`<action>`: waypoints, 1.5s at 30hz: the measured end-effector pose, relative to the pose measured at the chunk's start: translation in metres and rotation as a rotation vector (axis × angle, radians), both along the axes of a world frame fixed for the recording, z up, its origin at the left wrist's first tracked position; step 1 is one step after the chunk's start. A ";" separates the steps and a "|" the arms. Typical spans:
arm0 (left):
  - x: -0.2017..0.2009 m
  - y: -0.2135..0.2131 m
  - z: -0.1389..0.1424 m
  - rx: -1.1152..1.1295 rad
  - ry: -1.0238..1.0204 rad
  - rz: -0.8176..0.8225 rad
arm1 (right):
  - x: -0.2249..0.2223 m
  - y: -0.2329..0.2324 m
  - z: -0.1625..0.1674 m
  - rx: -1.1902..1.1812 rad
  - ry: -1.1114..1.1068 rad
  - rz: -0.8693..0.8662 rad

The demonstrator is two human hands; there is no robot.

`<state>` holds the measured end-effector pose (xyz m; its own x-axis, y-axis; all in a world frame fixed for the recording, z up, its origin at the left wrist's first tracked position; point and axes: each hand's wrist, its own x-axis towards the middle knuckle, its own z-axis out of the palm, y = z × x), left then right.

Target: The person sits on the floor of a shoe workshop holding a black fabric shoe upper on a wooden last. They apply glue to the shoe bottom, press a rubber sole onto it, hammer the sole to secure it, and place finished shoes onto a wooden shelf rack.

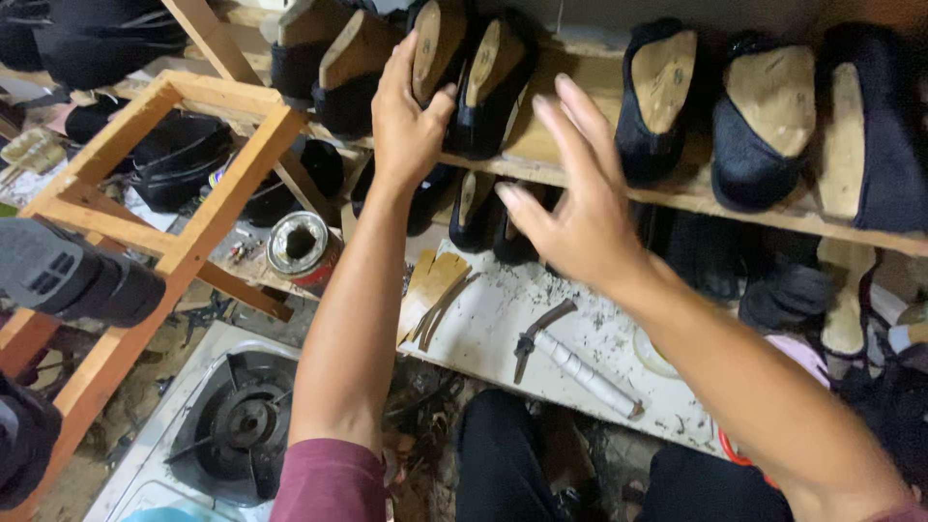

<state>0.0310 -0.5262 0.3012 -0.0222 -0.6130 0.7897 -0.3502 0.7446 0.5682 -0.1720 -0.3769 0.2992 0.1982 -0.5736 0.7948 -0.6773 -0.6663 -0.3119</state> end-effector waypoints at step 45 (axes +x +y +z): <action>-0.073 0.192 -0.029 0.002 -0.020 -0.428 | -0.161 0.019 0.004 0.073 -0.979 -0.049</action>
<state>-0.0416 -0.3338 0.2721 -0.2900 -0.5472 0.7852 -0.0206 0.8238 0.5665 -0.3325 -0.3578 0.3030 -0.5546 -0.6176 0.5577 -0.1238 -0.6015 -0.7892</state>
